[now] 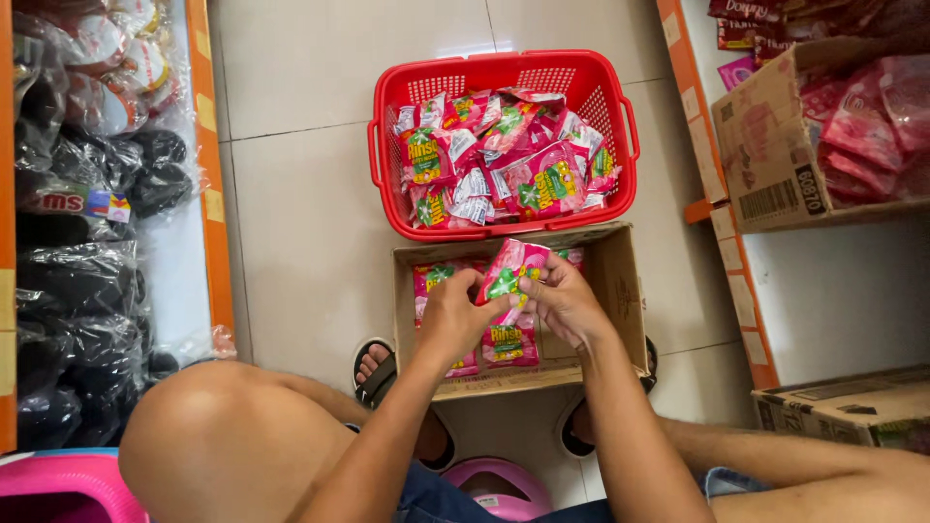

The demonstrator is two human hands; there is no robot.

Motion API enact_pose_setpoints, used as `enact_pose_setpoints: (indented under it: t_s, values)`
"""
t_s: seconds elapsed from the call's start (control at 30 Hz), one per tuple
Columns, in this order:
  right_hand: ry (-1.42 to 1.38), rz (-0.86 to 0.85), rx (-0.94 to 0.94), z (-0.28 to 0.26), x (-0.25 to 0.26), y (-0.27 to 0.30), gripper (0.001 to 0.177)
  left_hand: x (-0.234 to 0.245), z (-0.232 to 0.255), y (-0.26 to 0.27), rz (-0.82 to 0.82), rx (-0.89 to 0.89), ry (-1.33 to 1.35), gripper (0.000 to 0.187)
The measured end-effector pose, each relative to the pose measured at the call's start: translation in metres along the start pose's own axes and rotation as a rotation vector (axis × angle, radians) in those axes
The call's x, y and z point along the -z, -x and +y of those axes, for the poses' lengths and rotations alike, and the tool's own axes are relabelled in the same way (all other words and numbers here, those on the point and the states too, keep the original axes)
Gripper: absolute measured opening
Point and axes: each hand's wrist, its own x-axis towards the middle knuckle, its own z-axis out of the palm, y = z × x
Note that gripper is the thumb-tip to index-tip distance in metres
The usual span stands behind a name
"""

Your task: The person takes small pink snack packets from a red basket and places them into a cardboard box. They repeatedly pick up packets, fold the top edges, and arrange them in neat rows inside the box.

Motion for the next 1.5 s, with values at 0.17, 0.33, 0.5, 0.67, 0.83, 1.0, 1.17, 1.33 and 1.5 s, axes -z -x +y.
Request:
enact_pose_setpoints:
  t_s: [0.17,0.33,0.5,0.67,0.83,1.0,1.17,1.33,1.5]
  values:
    - [0.009,-0.056,-0.005,-0.006,0.004,0.006,0.042,-0.014,-0.025,-0.017,0.104,0.016,-0.134,0.027]
    - [0.037,-0.090,-0.065,0.007,0.018,0.002,0.044,-0.008,-0.007,-0.006,0.116,-0.045,-0.089,0.028]
    - [0.043,-0.133,-0.164,0.023,0.009,-0.002,0.044,-0.010,-0.005,-0.009,0.146,-0.036,0.044,0.026]
    - [0.006,-0.154,-0.159,0.008,-0.019,0.009,0.049,-0.010,-0.005,-0.009,0.207,-0.064,0.022,0.028]
    - [0.089,-0.125,-0.166,0.020,0.001,0.001,0.049,-0.001,0.010,-0.001,0.137,-0.070,-0.016,0.027]
    - [0.124,-0.090,-0.084,0.007,-0.005,0.007,0.067,-0.001,0.032,0.013,-0.040,0.020,-0.020,0.051]
    - [0.175,-0.109,-0.127,0.015,0.009,0.000,0.063,-0.003,0.024,0.008,-0.041,0.047,0.002,0.055]
    - [0.231,-0.099,-0.085,0.028,0.017,-0.002,0.057,-0.014,-0.018,-0.008,0.026,-0.069,-0.126,0.031]
    - [0.581,-0.015,0.006,-0.039,0.017,0.017,0.098,-0.022,-0.063,-0.024,0.096,-0.222,-0.472,0.023]
